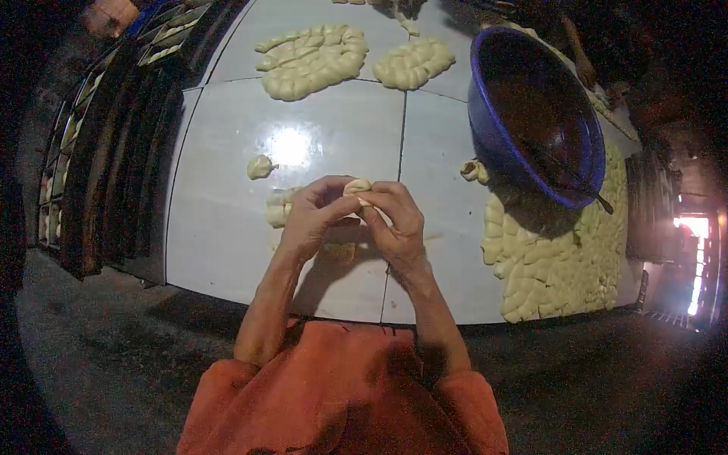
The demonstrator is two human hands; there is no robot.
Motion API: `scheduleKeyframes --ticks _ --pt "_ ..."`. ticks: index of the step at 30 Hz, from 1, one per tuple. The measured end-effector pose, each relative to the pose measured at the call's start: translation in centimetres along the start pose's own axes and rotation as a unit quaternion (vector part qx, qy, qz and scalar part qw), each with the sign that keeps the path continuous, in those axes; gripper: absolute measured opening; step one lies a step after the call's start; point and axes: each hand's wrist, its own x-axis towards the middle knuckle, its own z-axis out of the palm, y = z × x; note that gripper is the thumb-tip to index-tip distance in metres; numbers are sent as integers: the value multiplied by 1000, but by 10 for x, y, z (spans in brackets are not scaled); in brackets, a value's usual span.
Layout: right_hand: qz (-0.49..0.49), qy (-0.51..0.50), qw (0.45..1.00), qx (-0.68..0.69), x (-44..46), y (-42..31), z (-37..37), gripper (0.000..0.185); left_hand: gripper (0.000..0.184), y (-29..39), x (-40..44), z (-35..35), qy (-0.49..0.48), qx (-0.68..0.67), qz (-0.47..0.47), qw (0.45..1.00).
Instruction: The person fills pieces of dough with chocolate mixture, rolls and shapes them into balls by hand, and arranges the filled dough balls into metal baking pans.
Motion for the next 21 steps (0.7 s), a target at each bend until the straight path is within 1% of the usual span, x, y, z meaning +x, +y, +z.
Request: scheduleKeyframes --ticks 2,3,4,5,6,7,8,9,10,11,12,13,14,15,16,17,18,19,20,21 --pt "-2 11 1000 3 -2 -7 7 24 27 -1 -2 -5 -24 4 12 1000" --pt "11 60 998 34 -3 -11 14 23 25 -4 0 -8 -21 39 33 998" --pt "23 109 991 67 -4 -13 21 23 25 -7 -1 -9 -17 39 33 999" --pt "-11 139 988 62 -4 -10 28 28 23 -10 -1 -10 -28 31 38 998" --pt "-10 137 989 64 -6 -5 29 28 21 -11 -2 -11 -39 24 43 998" --pt "-42 120 992 -8 -9 2 29 28 23 -12 -5 -12 -38 43 19 998" --pt "-72 104 989 -80 -12 6 29 28 23 -14 -9 -10 -38 44 17 998" --pt "-91 128 982 -108 -9 7 30 17 25 -13 -14 -5 -38 47 19 998" --pt "-89 127 982 -108 -10 9 31 17 28 -13 -19 -2 -37 49 22 998" --pt "-94 150 975 -131 -10 10 33 11 31 -28 -19 -9 -44 25 6 999" --pt "-98 173 968 -153 -11 10 35 10 31 -29 -23 -9 -41 25 5 999" --pt "-99 171 969 -146 -9 5 36 14 31 -29 -29 -9 -38 65 46 996" --pt "-96 170 970 -145 -12 6 37 14 31 -30 -32 -9 -34 104 86 990" --pt "-76 135 973 -170 -17 9 37 14 30 -35 -29 -9 -4 124 139 982" --pt "-57 99 974 -196 -21 11 37 15 30 -38 -32 -13 0 124 137 983" --pt "-43 60 975 -211 -21 14 36 17 28 -39 -35 -15 27 46 53 997" --pt "-43 56 975 -209 -23 10 39 17 26 -38 -37 -18 54 -35 -31 997" --pt "16 42 988 -145 -25 0 41 20 25 -44 -34 -23 71 -10 8 997" --pt "74 28 994 -80 -27 -12 41 24 25 -47 -36 -28 74 -11 8 997" --pt "52 -13 996 -74 -25 -27 39 32 25 -45 -39 -30 81 -37 5 996"
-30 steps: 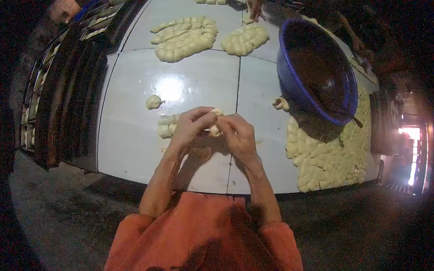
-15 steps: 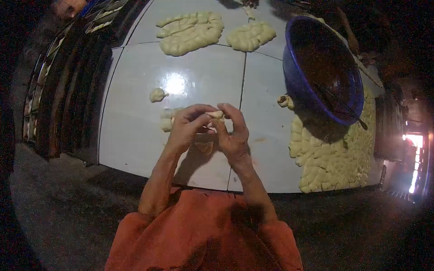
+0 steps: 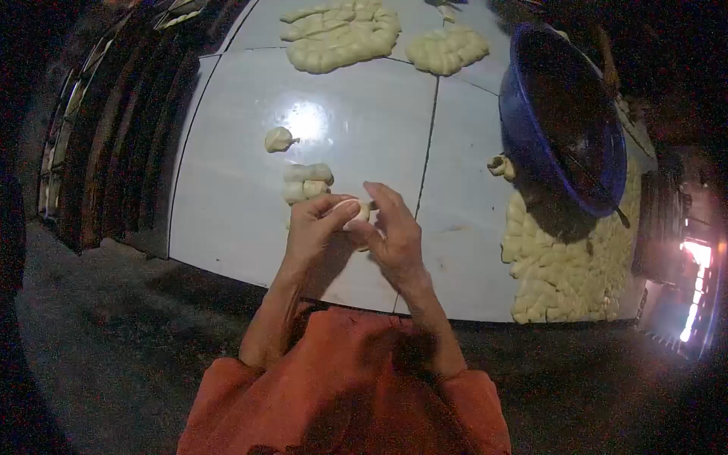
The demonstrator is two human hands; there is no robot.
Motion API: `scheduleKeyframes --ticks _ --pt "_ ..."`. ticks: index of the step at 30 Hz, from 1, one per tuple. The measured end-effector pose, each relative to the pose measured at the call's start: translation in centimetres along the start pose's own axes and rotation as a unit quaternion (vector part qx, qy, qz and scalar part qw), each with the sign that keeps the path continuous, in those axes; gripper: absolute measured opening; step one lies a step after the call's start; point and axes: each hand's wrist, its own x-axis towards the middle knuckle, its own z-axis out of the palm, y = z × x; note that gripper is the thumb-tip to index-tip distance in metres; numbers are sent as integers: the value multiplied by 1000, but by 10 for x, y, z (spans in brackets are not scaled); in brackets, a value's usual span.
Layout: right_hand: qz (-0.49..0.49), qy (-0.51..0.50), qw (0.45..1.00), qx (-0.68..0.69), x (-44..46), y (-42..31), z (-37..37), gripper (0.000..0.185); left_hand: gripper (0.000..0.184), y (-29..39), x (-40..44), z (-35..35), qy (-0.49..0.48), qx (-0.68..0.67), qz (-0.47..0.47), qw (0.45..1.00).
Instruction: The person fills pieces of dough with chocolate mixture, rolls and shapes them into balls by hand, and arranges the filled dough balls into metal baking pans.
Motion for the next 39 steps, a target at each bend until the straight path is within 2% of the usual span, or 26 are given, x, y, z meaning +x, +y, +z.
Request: scheduleKeyframes --ticks 1,3,5,6,7,8,9,10,11,12,13,15,17,19,23,24,28,29,30,31,33,34,36,37,38,39 --pt "2 -4 1000 1 -4 -2 -1 32 24 1 -3 -3 8 -25 -6 1000" --pt "-94 -97 988 -75 -11 -1 -6 31 30 -4 -1 -16 -8 45 19 999" --pt "-60 -102 991 -54 -10 4 -7 27 39 12 -8 -14 0 21 -50 999" --pt "34 -84 995 28 -4 4 -5 25 46 18 -6 -19 -7 83 18 996" --pt "127 -64 984 111 2 5 -3 22 47 19 -13 -14 58 -46 -29 997" --pt "198 -35 967 158 7 9 6 21 46 30 -13 -21 68 64 -5 996" --pt "199 -34 967 157 14 15 10 21 45 42 -11 -31 77 173 20 982" --pt "201 -74 969 126 22 23 15 22 45 45 -9 -39 75 173 19 982" --pt "204 -113 968 95 28 27 18 24 42 48 -8 -45 84 247 76 962" --pt "150 -175 973 -2 34 24 18 28 40 49 -5 -48 90 318 133 934" --pt "152 -173 973 -2 38 21 17 28 40 49 -2 -48 88 319 132 934" --pt "72 -219 969 -92 43 14 16 29 34 45 5 -49 70 557 327 760" --pt "78 -194 974 -81 39 9 14 30 31 36 14 -44 52 555 322 765" --pt "143 -113 981 -72 28 3 4 33 28 25 25 -44 25 644 357 677" --pt "48 -227 954 -192 1 -15 -18 37 28 19 30 -44 48 641 357 677" --pt "75 -250 943 -208 -8 -14 -12 38 32 18 32 -44 45 659 343 668" --pt "138 -201 963 -117 -32 22 1 29 42 27 13 -39 56 629 385 673" --pt "256 -147 954 41 -36 25 1 24 43 28 5 -39 31 580 380 720" --pt "362 -89 906 198 -38 26 1 20 44 29 -4 -39 6 528 373 763" --pt "361 -88 906 201 -35 20 -1 20 40 22 -14 -33 -1 480 306 822" --pt "350 -39 851 390 -28 -1 -11 19 34 17 -29 -18 -63 387 116 913" --pt "341 -50 856 385 -26 -6 -14 24 34 14 -29 -14 -63 388 117 912" --pt "346 -68 870 346 -29 2 -19 26 30 8 -26 -8 -95 228 -44 968" --pt "352 -88 880 306 -31 8 -21 28 30 10 -25 -5 -98 228 -42 968" --pt "203 -71 959 184 -32 16 -22 26 29 14 -26 -3 -110 232 -23 966" --pt "203 -70 960 183 -33 18 -25 26 27 17 -26 -2 -122 236 -5 964"
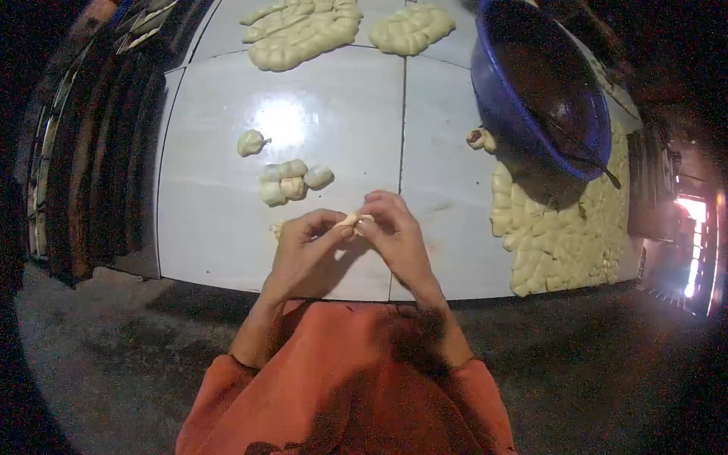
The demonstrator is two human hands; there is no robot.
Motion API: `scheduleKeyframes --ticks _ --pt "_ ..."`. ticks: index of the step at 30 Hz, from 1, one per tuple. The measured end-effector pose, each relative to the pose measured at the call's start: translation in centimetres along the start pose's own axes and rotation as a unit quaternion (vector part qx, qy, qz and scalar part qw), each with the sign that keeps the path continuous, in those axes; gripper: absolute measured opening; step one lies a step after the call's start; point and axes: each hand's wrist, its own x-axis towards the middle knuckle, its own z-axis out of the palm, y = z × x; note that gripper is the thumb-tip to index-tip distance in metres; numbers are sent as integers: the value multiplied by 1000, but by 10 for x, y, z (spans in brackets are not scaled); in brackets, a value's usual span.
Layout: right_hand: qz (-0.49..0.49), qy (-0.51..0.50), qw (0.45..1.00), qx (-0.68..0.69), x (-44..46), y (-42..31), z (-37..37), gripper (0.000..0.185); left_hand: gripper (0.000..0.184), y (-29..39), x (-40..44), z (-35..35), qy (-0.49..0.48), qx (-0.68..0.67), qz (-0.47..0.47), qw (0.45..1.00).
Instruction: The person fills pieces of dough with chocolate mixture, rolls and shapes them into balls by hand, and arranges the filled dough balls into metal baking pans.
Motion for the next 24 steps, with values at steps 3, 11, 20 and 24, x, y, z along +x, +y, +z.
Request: scheduleKeyframes --ticks 3,11,20,24 --pt "69 40 980 185 -4 -6 -8 24 34 -8 6 9 -5 43 87 995" --pt "29 66 989 127 -6 -22 -33 29 57 5 45 65 86 45 315 944" --pt "-25 192 899 394 -8 -32 -72 29 29 12 73 111 31 -29 47 998" --pt "33 149 967 205 -15 -13 -91 32 20 11 80 123 28 -123 37 991"
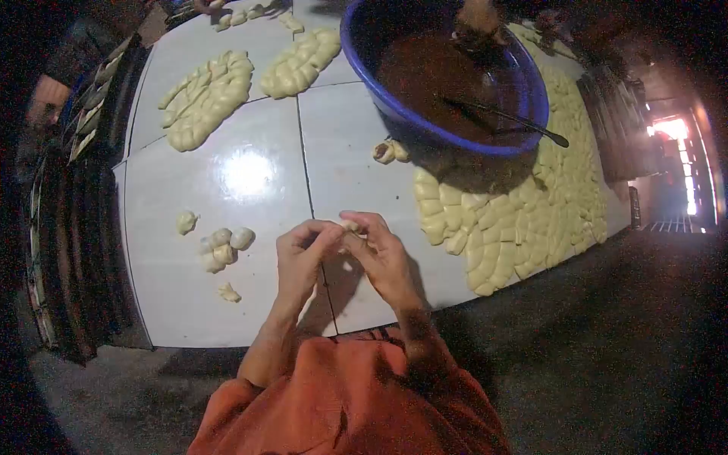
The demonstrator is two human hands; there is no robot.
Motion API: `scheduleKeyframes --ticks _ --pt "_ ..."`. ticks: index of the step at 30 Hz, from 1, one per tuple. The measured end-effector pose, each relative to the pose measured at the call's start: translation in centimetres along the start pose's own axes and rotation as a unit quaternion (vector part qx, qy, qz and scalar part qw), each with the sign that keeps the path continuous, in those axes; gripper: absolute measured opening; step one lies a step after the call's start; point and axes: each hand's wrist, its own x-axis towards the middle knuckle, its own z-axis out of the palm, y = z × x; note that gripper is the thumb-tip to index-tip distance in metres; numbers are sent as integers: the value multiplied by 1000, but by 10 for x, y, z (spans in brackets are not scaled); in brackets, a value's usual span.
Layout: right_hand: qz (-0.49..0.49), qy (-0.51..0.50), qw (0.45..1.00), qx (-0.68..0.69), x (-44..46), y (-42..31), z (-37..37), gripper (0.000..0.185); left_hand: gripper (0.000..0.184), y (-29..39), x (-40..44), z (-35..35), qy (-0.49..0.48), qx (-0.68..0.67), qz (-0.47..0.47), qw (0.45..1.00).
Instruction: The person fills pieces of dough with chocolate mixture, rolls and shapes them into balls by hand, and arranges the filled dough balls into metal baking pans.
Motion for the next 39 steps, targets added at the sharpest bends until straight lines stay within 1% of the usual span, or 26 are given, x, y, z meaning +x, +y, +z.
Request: scheduleKeyframes --ticks 2,3,6,8,10,11,12,14,15,16,18,19,20,21,22,24,26,28,29,31,32,34,35,36,38,39 --pt "-33 -12 999 -24 2 3 -5 26 20 -1 4 0 -1 10 -5 1000" --pt "-3 4 1000 24 2 1 -5 19 21 -2 7 -1 -6 19 -10 1000" --pt "-21 29 999 4 8 0 -12 18 27 -10 13 6 -12 39 9 999" --pt "-24 69 997 38 12 -3 -7 17 36 -8 18 20 79 117 226 964" --pt "-39 84 994 51 12 -11 -1 18 46 -7 22 28 43 138 294 945" --pt "-10 90 990 111 10 -19 3 20 50 -9 22 40 -5 61 293 954" --pt "16 30 981 190 10 -14 -9 19 54 -12 22 52 -54 -16 290 955" --pt "-23 55 966 251 8 -44 12 14 71 -40 34 62 -67 -33 358 931" --pt "-29 56 966 250 12 -47 8 14 89 -36 32 73 -49 -63 314 946" --pt "-5 47 963 265 15 -51 1 12 94 -42 34 82 -35 -88 289 953" --pt "15 39 961 275 23 -60 -8 11 94 -51 37 81 -85 -94 239 963" --pt "-19 11 969 246 27 -68 -10 12 94 -52 38 83 -89 -99 242 961" --pt "-54 -18 975 216 32 -76 -12 14 89 -51 38 84 -100 -100 193 971" --pt "-24 23 977 209 43 -88 -20 15 84 -47 38 84 -111 -99 144 978" --pt "-89 57 984 142 60 -94 -30 16 84 -43 37 81 -114 -102 149 977" --pt "-84 94 990 64 96 -124 -54 19 72 -37 31 66 -121 -127 -49 983" --pt "-85 89 983 -135 136 -141 -86 19 56 -43 34 47 -105 -111 -86 984" --pt "-53 28 936 -346 182 -139 -115 20 49 -52 37 25 -82 -53 -62 993" --pt "-56 25 936 -346 197 -135 -118 20 49 -46 36 17 -80 -54 -58 994" --pt "-40 -55 796 -602 221 -126 -122 24 45 -32 31 5 -55 48 -67 995" --pt "-42 -57 795 -602 230 -120 -124 24 45 -34 30 1 -53 48 -65 995" --pt "21 -186 679 -710 240 -109 -124 30 44 -40 24 -6 -49 61 -78 994" --pt "21 -233 699 -676 241 -106 -128 33 43 -41 20 -6 -37 39 -87 995" --pt "20 -236 697 -676 240 -108 -127 33 43 -42 17 -8 -33 38 -86 995" --pt "30 -186 818 -544 238 -117 -127 32 43 -45 13 -11 -26 13 -97 995" --pt "22 -172 855 -489 240 -123 -120 28 42 -43 13 -9 -23 -26 -91 995"
